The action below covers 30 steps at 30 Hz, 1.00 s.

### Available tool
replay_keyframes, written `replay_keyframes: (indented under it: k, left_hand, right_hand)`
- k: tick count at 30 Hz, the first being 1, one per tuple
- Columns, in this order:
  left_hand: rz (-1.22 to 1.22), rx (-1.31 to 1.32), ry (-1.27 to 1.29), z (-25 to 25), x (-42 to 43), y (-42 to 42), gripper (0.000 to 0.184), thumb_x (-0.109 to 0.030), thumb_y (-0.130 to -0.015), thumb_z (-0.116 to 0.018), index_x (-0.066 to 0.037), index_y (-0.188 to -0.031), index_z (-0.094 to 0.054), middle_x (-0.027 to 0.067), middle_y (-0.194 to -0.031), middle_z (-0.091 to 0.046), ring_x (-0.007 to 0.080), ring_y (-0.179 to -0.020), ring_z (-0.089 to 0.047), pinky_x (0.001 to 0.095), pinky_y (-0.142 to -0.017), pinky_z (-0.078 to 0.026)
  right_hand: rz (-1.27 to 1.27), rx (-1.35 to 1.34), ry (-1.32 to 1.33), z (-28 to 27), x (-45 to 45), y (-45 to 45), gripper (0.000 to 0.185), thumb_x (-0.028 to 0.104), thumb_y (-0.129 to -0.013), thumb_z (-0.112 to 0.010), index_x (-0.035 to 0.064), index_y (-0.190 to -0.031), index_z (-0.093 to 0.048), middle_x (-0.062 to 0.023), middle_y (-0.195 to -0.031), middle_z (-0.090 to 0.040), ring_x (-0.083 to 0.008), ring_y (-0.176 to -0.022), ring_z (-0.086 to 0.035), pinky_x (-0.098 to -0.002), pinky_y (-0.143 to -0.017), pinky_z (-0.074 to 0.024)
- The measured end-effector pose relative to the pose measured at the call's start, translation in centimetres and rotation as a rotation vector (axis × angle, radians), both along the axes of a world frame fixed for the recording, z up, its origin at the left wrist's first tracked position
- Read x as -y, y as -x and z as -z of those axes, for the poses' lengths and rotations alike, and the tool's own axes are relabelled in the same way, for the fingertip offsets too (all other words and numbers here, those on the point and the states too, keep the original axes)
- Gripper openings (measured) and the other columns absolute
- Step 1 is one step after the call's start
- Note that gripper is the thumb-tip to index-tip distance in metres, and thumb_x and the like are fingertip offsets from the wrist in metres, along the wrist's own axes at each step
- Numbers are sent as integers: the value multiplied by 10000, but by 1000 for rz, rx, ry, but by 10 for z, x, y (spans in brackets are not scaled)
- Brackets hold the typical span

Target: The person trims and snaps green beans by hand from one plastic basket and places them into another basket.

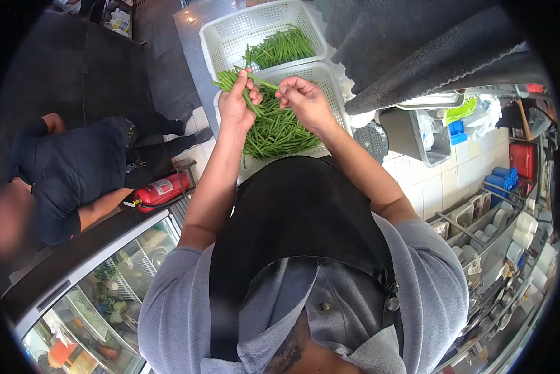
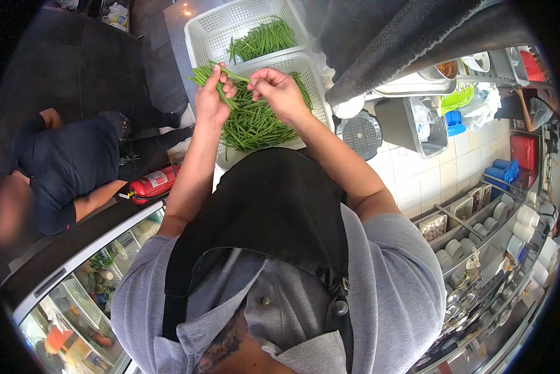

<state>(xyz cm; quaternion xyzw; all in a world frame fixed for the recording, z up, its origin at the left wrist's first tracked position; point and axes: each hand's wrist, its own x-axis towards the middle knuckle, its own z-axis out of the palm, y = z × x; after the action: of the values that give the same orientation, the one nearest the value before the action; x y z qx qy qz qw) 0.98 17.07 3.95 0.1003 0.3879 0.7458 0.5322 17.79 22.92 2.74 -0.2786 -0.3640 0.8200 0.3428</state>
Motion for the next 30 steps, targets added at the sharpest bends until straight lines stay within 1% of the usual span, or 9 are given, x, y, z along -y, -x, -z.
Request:
replay_keyframes:
  k: [2, 6, 8, 9, 11, 14, 15, 20, 30]
  left_hand:
    - [79, 204, 17, 17, -1, 6, 206, -217, -1003, -678, -33, -1086, -634, 10, -783, -562, 131, -609, -507, 276, -545, -412]
    - [89, 191, 67, 19, 3, 6, 196, -208, -998, -677, -34, -1080, -634, 8, -782, -559, 133, -605, -503, 284, -536, -402]
    - [111, 181, 34, 19, 7, 19, 188, -196, -992, -676, -30, -1071, -636, 12, -781, -560, 132, -601, -504, 286, -530, -394]
    - [104, 107, 72, 15, 10, 25, 183, -194, -990, -660, -24, -1055, -646, 17, -783, -560, 131, -572, -495, 293, -510, -388]
    - [108, 46, 109, 11, 16, 33, 186, -195, -988, -651, -19, -1048, -651, 19, -769, -554, 131, -558, -493, 296, -497, -382]
    - [162, -80, 117, 15, 23, 41, 199, -207, -982, -638, -15, -1027, -661, 46, -767, -604, 133, -541, -509, 295, -470, -381]
    - [179, -154, 171, 11, 24, 38, 204, -210, -985, -636, -15, -1037, -665, 67, -790, -636, 135, -549, -524, 289, -477, -398]
    - [275, -311, 178, 6, 36, 35, 217, -216, -1008, -615, -24, -1086, -679, 98, -869, -698, 136, -604, -544, 273, -547, -444]
    - [245, -146, 117, 8, 46, 45, 323, -292, -1061, -583, 12, -1166, -612, -10, -788, -507, 86, -573, -459, 247, -510, -397]
  right_hand:
    - [-28, 54, -321, -7, 2, -1, 81, 55, -971, -608, 18, -1022, -658, -37, -899, -689, -97, -759, -619, -259, -704, -517]
    - [-73, 71, -440, -12, -4, -6, 108, 95, -1020, -597, 3, -1015, -654, -35, -944, -682, -83, -774, -611, -257, -725, -514]
    - [-279, 509, -425, 3, -19, -14, 104, 80, -988, -599, 14, -1030, -669, -65, -926, -705, -153, -789, -673, -307, -745, -551]
    - [-279, 510, -428, 9, -19, -16, 104, 80, -988, -599, 14, -1030, -669, -65, -926, -705, -153, -789, -673, -307, -745, -551]
    - [-352, 1199, -1137, 23, -13, -19, 142, 47, -938, -586, 42, -1024, -699, -121, -1028, -702, -283, -882, -705, -407, -818, -568]
    - [-337, 1029, -1295, 44, 1, -5, 221, 38, -864, -577, 88, -1015, -730, -148, -1118, -667, -365, -1023, -673, -469, -892, -553]
    - [-294, 886, -1414, 50, 2, 2, 236, 58, -837, -582, 103, -1010, -736, -134, -1125, -651, -330, -1069, -660, -452, -895, -558]
    - [-464, 974, -1542, 48, -9, 21, 158, 72, -859, -580, 78, -957, -705, -128, -1015, -658, -336, -1033, -662, -462, -872, -560]
    - [-462, 747, -1356, 57, -24, 28, 168, 87, -877, -582, 88, -1011, -683, -142, -1038, -654, -368, -1006, -662, -502, -865, -538]
